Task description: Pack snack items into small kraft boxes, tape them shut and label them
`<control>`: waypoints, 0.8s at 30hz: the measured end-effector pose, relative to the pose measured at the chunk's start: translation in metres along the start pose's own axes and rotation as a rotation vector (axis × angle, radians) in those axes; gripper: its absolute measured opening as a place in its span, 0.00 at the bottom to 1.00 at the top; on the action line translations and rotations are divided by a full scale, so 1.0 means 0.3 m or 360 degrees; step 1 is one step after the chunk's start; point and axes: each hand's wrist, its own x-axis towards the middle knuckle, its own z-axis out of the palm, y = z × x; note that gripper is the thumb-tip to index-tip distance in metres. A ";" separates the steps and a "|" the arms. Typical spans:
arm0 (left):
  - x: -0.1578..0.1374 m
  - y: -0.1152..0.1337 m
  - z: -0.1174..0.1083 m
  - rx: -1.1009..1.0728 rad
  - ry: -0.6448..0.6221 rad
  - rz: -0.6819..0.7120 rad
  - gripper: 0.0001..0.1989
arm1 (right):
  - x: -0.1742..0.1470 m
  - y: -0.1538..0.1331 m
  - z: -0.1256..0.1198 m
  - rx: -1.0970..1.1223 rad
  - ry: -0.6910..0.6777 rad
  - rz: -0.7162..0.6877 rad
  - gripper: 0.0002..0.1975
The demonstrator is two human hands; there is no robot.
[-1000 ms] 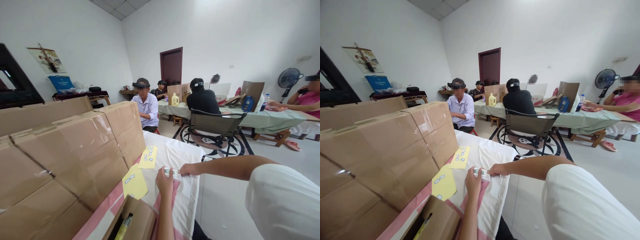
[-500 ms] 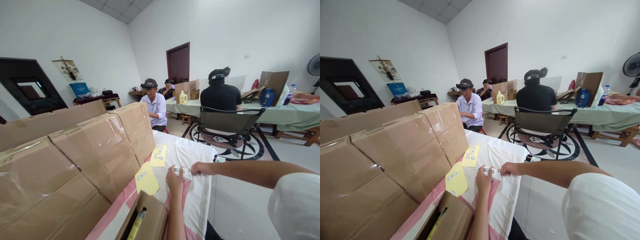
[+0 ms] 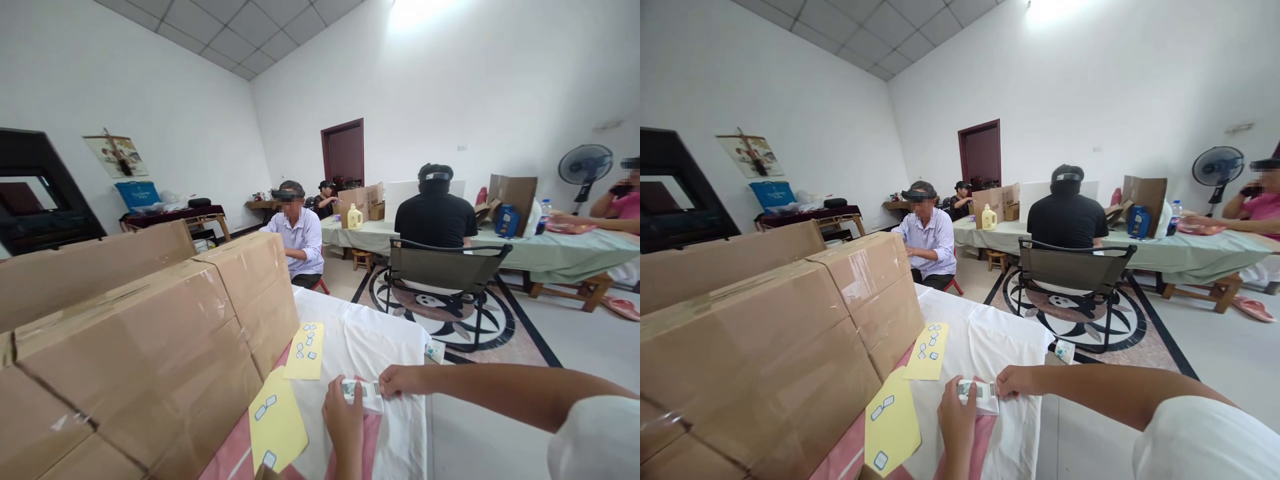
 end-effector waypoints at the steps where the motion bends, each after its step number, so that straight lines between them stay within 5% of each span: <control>1: 0.000 -0.001 0.001 -0.0004 0.0000 -0.0003 0.18 | -0.001 0.002 -0.003 -0.0010 -0.0001 -0.0005 0.10; 16: -0.003 -0.004 0.009 -0.0022 0.0062 0.0027 0.18 | 0.004 0.044 0.003 -0.0129 0.0009 -0.0164 0.18; 24: -0.019 0.016 -0.006 -0.0057 0.0144 0.0077 0.24 | -0.042 0.039 0.023 -0.0133 0.0248 -0.0196 0.17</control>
